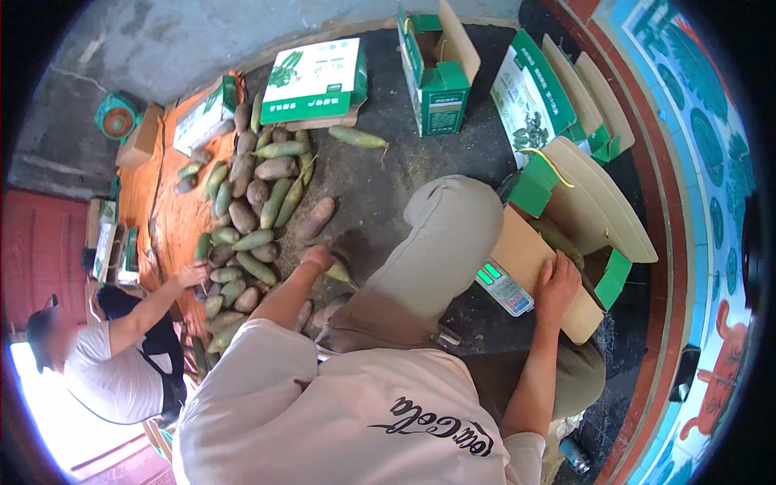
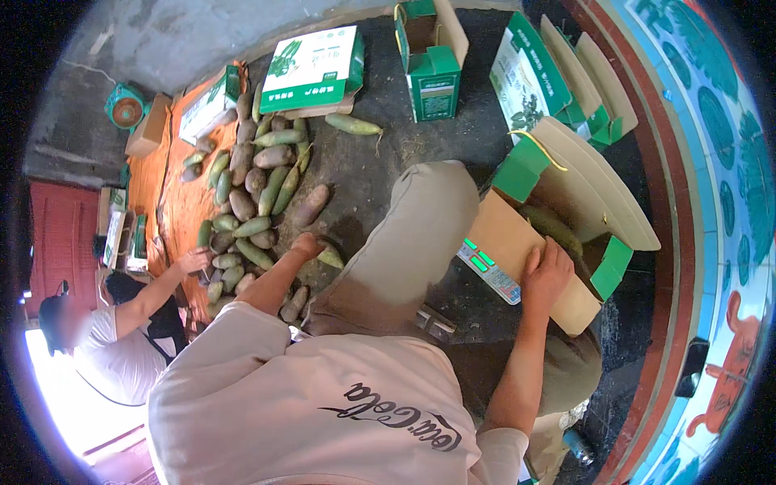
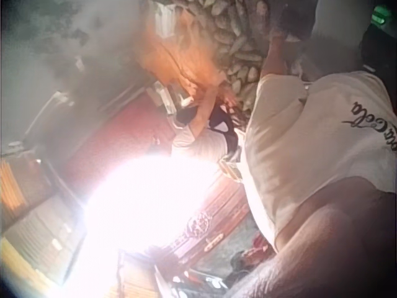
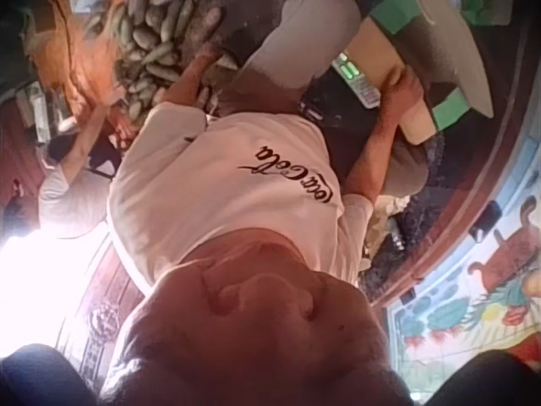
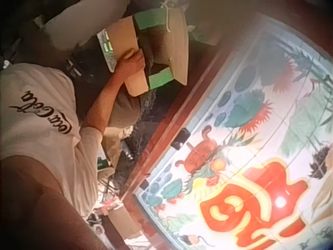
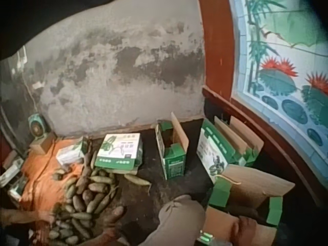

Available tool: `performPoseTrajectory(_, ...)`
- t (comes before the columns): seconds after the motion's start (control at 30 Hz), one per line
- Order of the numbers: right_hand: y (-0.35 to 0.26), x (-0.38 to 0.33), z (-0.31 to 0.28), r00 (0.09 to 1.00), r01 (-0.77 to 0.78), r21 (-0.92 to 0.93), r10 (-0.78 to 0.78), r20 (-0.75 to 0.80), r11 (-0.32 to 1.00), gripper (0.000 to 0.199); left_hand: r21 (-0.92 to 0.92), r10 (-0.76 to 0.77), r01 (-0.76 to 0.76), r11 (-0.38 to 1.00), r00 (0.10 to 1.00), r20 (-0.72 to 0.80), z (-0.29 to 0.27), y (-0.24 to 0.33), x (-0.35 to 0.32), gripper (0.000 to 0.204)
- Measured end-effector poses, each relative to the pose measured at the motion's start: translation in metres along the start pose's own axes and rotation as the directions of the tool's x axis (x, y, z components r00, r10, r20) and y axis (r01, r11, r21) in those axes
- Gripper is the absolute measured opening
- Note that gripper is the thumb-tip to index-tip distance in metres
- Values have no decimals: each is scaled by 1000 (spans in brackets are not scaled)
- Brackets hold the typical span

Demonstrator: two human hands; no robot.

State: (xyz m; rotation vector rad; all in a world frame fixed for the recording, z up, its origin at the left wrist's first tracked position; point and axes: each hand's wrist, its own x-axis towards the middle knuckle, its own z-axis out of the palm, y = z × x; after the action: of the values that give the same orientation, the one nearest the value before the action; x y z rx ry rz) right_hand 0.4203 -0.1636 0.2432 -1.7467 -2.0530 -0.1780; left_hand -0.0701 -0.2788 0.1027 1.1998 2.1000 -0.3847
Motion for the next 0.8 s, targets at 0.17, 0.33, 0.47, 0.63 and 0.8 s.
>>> performPoseTrajectory(0.17, -3, 4, -3, 999, 28, 14, -29, 29, 999, 31, -105, -155, 158, 982, 987, 39, 37, -39, 12, 51)
performPoseTrajectory(0.33, -2, 4, -3, 999, 35, -10, -35, 25, 999, 32, -189, -246, 238, 953, 969, -20, 20, -37, 11, 61)
performPoseTrajectory(0.47, -3, 3, -4, 997, 5, -6, -4, 79, 1000, 32, -233, -308, 268, 935, 939, -153, 10, -39, 30, 66)
performPoseTrajectory(0.63, -7, 3, -8, 993, -32, 21, 29, 115, 999, 33, -243, -323, 282, 928, 935, -147, -6, -23, 55, 66)
performPoseTrajectory(0.8, -7, 4, -7, 995, 1, -11, 0, 98, 1000, 33, -154, -292, 272, 950, 947, -132, -13, -15, 88, 77)
